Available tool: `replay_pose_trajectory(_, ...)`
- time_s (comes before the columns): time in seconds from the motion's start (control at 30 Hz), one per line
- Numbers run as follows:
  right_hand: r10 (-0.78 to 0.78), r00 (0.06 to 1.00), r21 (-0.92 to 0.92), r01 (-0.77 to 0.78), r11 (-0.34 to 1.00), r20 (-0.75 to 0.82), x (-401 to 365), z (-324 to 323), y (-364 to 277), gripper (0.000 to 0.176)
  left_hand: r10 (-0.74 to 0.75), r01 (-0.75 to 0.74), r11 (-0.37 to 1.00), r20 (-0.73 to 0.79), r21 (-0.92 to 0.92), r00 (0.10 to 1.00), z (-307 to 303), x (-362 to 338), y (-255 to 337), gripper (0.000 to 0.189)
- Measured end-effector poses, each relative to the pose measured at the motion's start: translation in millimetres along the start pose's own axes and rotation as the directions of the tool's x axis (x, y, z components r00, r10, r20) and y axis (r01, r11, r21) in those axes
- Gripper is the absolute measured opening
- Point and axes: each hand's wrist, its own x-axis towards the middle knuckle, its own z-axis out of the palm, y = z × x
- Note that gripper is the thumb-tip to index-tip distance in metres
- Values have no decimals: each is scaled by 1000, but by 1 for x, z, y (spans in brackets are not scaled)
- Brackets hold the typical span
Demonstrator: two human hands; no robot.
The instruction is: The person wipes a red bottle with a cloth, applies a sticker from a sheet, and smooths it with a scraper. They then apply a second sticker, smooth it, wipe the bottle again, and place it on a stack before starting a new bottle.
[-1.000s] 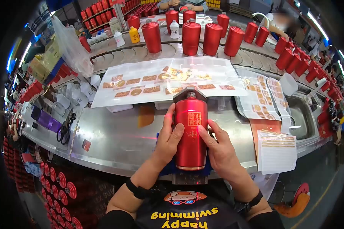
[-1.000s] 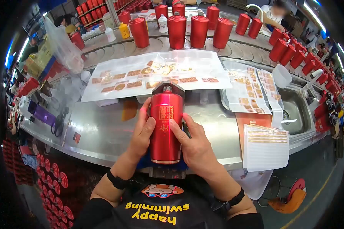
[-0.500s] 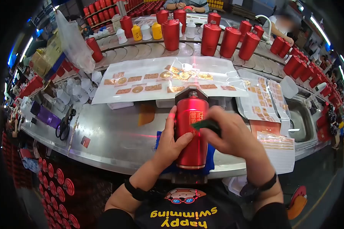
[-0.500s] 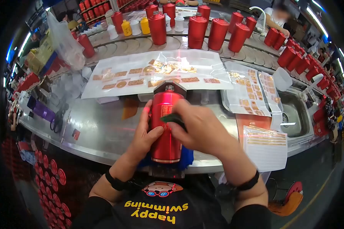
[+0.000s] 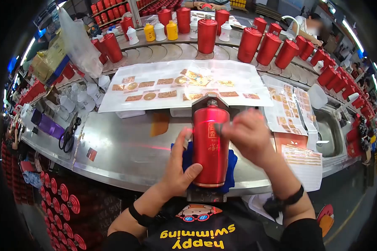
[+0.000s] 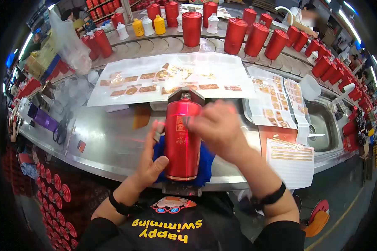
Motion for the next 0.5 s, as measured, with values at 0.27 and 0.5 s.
replay_pose_trajectory(0.27, 398, 873, 352, -480, 804, 281, 16, -10, -1, 17, 59, -57, 995, -16, 79, 998, -3, 18, -4, 92)
replay_pose_trajectory(0.5, 224, 946, 75, -247, 966, 233, 65, 4, 4, 15, 51, -48, 987, -14, 156, 999, -3, -18, -2, 85)
